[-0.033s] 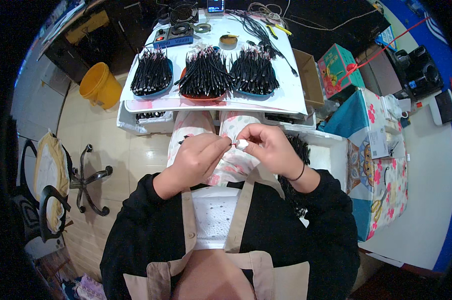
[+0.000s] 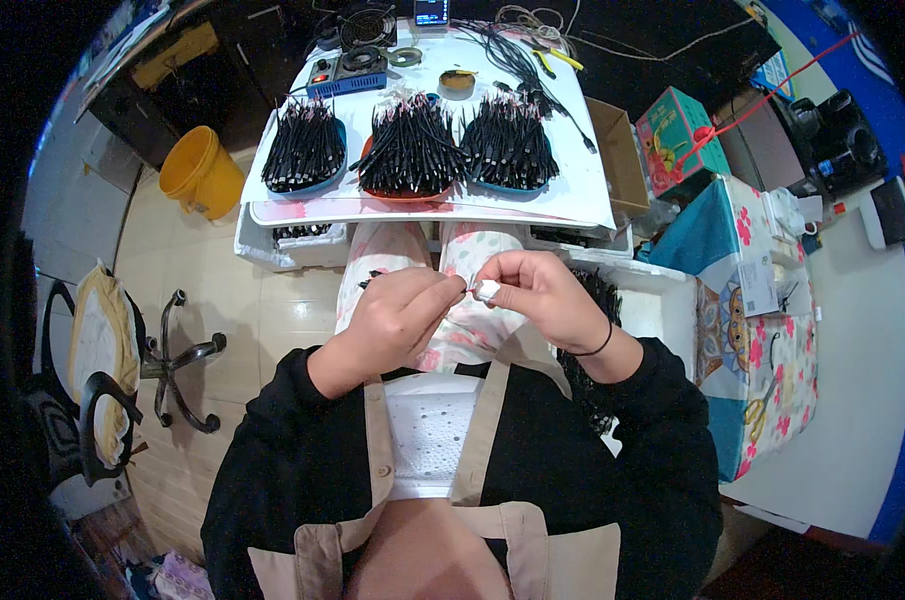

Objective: The person sits on the floor and repeatedly picks up black cables, attaches small white connectors to their ends, and places the finished units into trays on a low table. The person handles the cables one at a time, using both hands to fit the connectors.

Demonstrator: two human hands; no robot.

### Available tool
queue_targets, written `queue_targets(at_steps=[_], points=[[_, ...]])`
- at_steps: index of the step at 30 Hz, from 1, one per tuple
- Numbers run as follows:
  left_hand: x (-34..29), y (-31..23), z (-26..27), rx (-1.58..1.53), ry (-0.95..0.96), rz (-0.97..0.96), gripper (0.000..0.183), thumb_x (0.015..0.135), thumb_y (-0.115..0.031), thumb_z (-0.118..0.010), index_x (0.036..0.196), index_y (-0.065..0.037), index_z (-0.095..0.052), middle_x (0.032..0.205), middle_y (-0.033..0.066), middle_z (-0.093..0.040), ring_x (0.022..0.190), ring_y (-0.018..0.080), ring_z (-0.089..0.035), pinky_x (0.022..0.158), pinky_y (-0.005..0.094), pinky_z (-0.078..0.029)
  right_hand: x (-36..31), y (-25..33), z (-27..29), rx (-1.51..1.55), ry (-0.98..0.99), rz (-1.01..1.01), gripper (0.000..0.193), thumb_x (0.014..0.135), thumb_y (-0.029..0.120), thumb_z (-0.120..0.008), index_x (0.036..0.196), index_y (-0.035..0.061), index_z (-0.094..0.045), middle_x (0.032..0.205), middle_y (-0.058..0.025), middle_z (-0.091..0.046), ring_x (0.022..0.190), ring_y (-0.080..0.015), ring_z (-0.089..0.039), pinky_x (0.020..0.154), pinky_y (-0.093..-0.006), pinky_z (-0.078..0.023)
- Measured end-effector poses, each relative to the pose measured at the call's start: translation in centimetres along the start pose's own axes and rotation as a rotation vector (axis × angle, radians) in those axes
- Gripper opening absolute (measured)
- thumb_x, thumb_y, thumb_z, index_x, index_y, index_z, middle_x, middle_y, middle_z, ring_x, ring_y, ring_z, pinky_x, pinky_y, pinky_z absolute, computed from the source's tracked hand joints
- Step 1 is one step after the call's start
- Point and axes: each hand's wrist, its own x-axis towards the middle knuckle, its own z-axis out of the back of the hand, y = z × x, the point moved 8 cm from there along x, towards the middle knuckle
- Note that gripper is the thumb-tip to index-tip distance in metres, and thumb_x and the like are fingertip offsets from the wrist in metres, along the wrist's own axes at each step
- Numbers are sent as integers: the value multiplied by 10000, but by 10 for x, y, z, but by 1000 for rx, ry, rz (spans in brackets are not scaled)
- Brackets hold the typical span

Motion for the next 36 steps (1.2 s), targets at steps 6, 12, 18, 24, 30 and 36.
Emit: queue_targets(at_steps=[6,12,18,24,30,36], points=[[-2,11,-3,-185,-10,146,176,820,-65,-675,972,7,-621,805,118,-649,708,265,-650,617,340,-512,-8,-9,1,80,-36,-29,111,889,34,-611,981,-28,-618,921,1,-617,821,-58,-563,754,-208,-454],[-24,46,-10,-993,-34,642,163,892,-45,-639,1038,27,-625,814,69,-653,710,118,-613,625,243,-477,-17,43,0,-595,-124,366,241,825,41,-662,1062,19,-625,950,-79,-643,805,-144,-604,703,-273,-484],[-30,54,-17,-1412,-79,685,151,904,-19,-620,1043,39,-628,827,70,-642,707,97,-591,619,221,-462,-19,84,-23,-837,-154,814,337,739,2,-715,1062,59,-640,1009,-100,-617,883,-260,-612,750,-327,-497],[-27,52,-21,-1461,-76,672,143,901,-12,-620,1029,52,-626,825,82,-639,702,111,-590,615,229,-465,-11,81,-37,-880,-66,936,300,700,-17,-725,975,52,-629,977,-98,-612,868,-264,-603,747,-360,-497],[-23,51,-15,-1483,-126,590,115,898,-2,-619,999,54,-622,813,81,-628,693,117,-583,617,246,-467,-11,82,-1,-962,-362,892,207,725,-79,-627,902,18,-582,940,-139,-601,853,-293,-605,725,-368,-495],[-21,46,-22,-1543,-111,592,106,896,6,-616,993,51,-621,837,93,-628,698,120,-580,623,247,-473,-21,78,-16,-919,-231,932,261,728,-17,-708,973,17,-626,1015,-123,-634,857,-288,-616,746,-350,-484]])
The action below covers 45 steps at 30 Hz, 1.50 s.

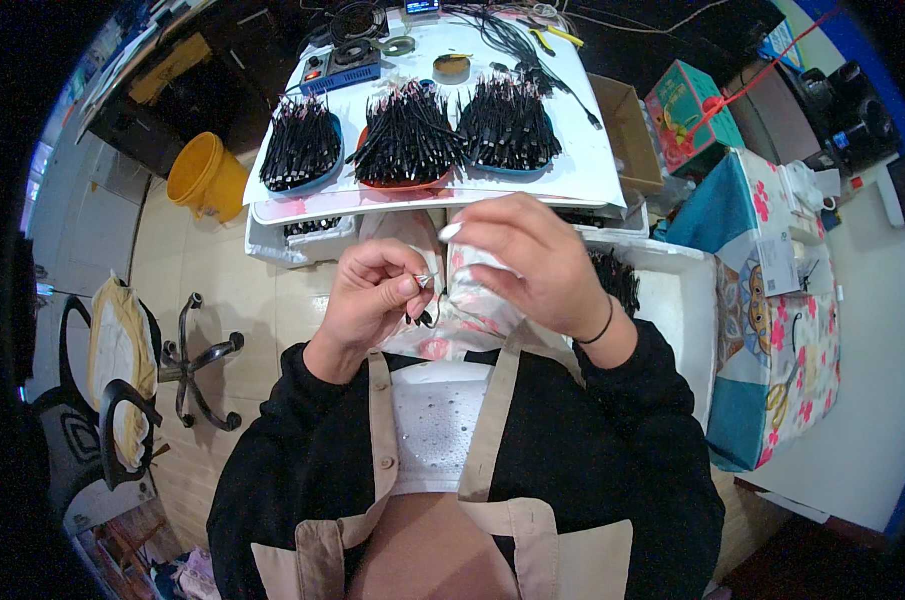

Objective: The person sits on the floor and repeatedly picks up black cables, attaches small white connectors to their ends, and places the finished units into trays on a low table. The person handles the cables one at a time, using both hands to fit the connectors.

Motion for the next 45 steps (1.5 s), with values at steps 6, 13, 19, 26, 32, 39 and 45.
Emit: queue_targets(at_steps=[6,13,19,26,32,39,45], points=[[-4,-1,-4,6,12,13,115,899,7,-612,1005,50,-623,847,96,-634,703,129,-590,635,253,-489,11,18,-10,126,29,127,229,745,36,-725,953,33,-629,974,-120,-630,842,-255,-608,739,-341,-477],[-2,-25,-17,791,125,-107,110,896,15,-605,985,61,-649,837,96,-653,736,138,-624,663,260,-507,-5,-14,-31,395,332,-297,138,850,127,-645,894,17,-575,883,-77,-589,790,-185,-565,701,-277,-439],[3,-11,-7,472,37,-7,110,888,2,-623,979,52,-659,828,74,-655,727,111,-613,646,232,-482,-26,-38,-38,853,338,-690,141,899,104,-618,990,-3,-613,917,-34,-601,847,-81,-547,742,-224,-448],[-2,10,2,181,3,72,134,901,-37,-631,1012,37,-649,817,71,-648,714,95,-601,597,196,-433,-11,-13,-8,382,195,-317,164,793,0,-646,957,7,-642,949,-84,-629,808,-181,-602,711,-276,-469],[-4,11,-4,137,35,60,125,904,-27,-622,1007,41,-643,804,75,-643,701,103,-604,602,207,-452,-1,4,-7,228,211,-183,155,771,-17,-613,926,-11,-608,942,-120,-628,849,-233,-608,730,-304,-477],[-5,11,-6,78,33,74,117,903,-14,-617,997,52,-636,804,87,-640,708,115,-608,632,229,-491,-2,6,-1,241,139,-175,178,760,-1,-663,932,5,-617,931,-120,-624,862,-257,-611,744,-327,-482],[-4,13,-9,52,50,88,117,898,-12,-622,992,56,-639,811,90,-645,710,115,-612,634,229,-494,0,13,-2,209,176,-103,156,768,17,-676,914,27,-619,906,-108,-613,881,-283,-598,759,-352,-480]])
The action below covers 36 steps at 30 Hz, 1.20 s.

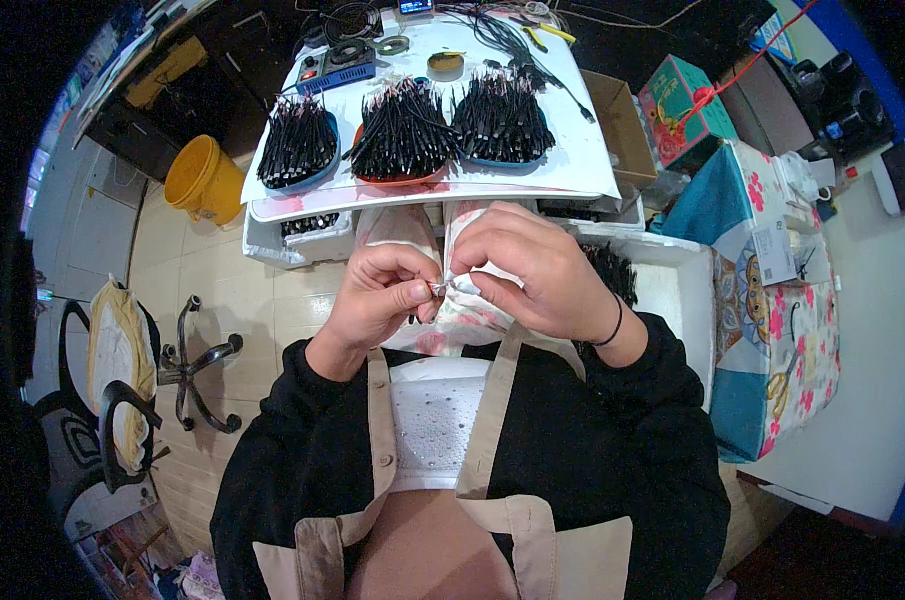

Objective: The person sits on the floor and repeatedly picks up black cables, attaches small white connectors to their ends, and places the finished units into trays on a low table. The person handles the cables one at a time, using both hands to fit the connectors.

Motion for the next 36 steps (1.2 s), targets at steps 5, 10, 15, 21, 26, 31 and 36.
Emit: queue_targets(at_steps=[5,10,15,21,26,31,36], points=[[0,1,0,23,14,16,119,895,-12,-626,992,54,-647,819,89,-652,710,113,-618,625,219,-484,2,-4,-2,38,22,27,135,787,21,-642,918,19,-608,909,-110,-595,875,-286,-584,764,-366,-472],[-1,1,0,21,17,23,118,894,-9,-625,993,52,-647,823,92,-652,711,114,-617,630,220,-485,-3,-18,-12,192,75,-73,146,792,28,-632,934,12,-603,928,-104,-598,875,-271,-583,777,-353,-471],[-1,-2,0,-3,9,0,120,895,-2,-619,997,57,-639,826,98,-646,718,121,-610,651,236,-496,-10,-10,-6,54,-71,-45,187,771,17,-651,954,18,-615,965,-111,-608,888,-273,-591,780,-354,-477],[0,0,-1,-30,9,19,121,893,-4,-624,994,61,-637,835,96,-646,716,122,-608,657,242,-499,-11,7,-5,-91,-146,33,255,711,-8,-714,949,29,-630,936,-111,-613,864,-290,-600,754,-368,-486],[-1,-5,-2,95,-7,24,113,891,-3,-625,986,56,-644,832,86,-652,726,125,-621,641,246,-498,-11,4,-8,-90,-115,36,262,701,-16,-709,944,23,-619,911,-124,-606,816,-315,-597,715,-359,-486],[-4,-34,-22,1025,1,-284,146,830,25,-652,976,31,-654,772,96,-653,680,174,-643,604,270,-488,-29,-39,-28,571,-41,-448,122,841,9,-622,959,-15,-603,918,-73,-623,805,-175,-598,703,-282,-483],[-3,-41,-29,1070,14,-402,133,830,33,-646,962,31,-658,778,102,-656,681,165,-639,618,266,-490,-44,-53,-48,1120,40,-744,174,914,41,-570,1057,-51,-608,936,-37,-630,814,-81,-588,720,-218,-481]])
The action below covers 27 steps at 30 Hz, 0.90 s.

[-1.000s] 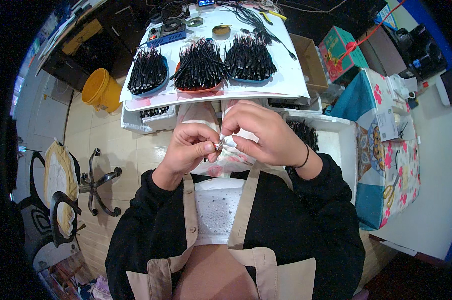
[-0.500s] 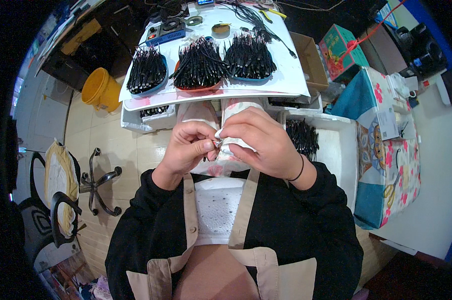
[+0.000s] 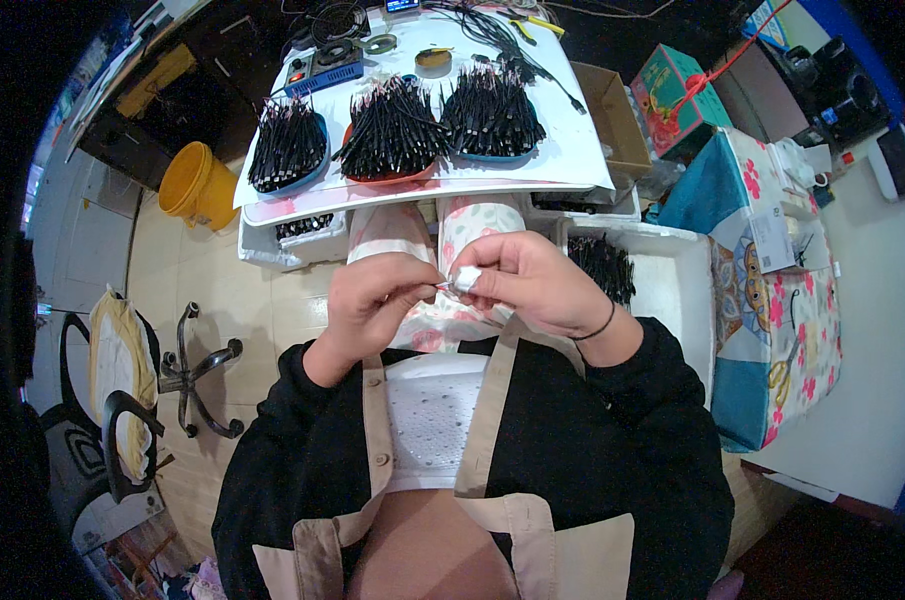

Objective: The person sits on the floor and repeatedly picks up black cables, attaches small white connectors to their ends, and places the finished units into trays on a low table. The person handles the cables one at a time, using both hands to fit the connectors.

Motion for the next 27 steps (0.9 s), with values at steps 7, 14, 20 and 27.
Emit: queue_targets(at_steps=[7,14,20,27], points=[[-14,35,-13,-862,-46,409,112,900,-7,-624,989,57,-643,859,80,-646,738,111,-607,672,233,-494,-23,74,-33,-1254,-158,891,291,723,-5,-709,1002,47,-649,946,-106,-630,833,-276,-620,735,-348,-503],[-11,29,-11,-720,-28,365,115,901,-5,-618,988,65,-647,859,80,-651,738,113,-614,659,234,-492,-17,71,-37,-1189,-55,846,214,719,2,-708,916,38,-632,895,-86,-621,825,-251,-610,725,-306,-484],[-10,23,-6,-503,-8,305,121,902,-12,-622,991,64,-650,851,77,-654,739,112,-612,657,239,-489,2,29,-2,-420,-129,240,251,747,2,-659,991,21,-606,911,-65,-609,819,-174,-595,729,-280,-478],[-19,43,-16,-925,-69,483,120,899,-8,-626,1004,46,-644,830,67,-648,733,103,-604,650,230,-480,-36,66,-48,-1429,-268,1152,266,650,-25,-734,895,39,-652,920,-70,-613,792,-241,-587,677,-339,-463]])
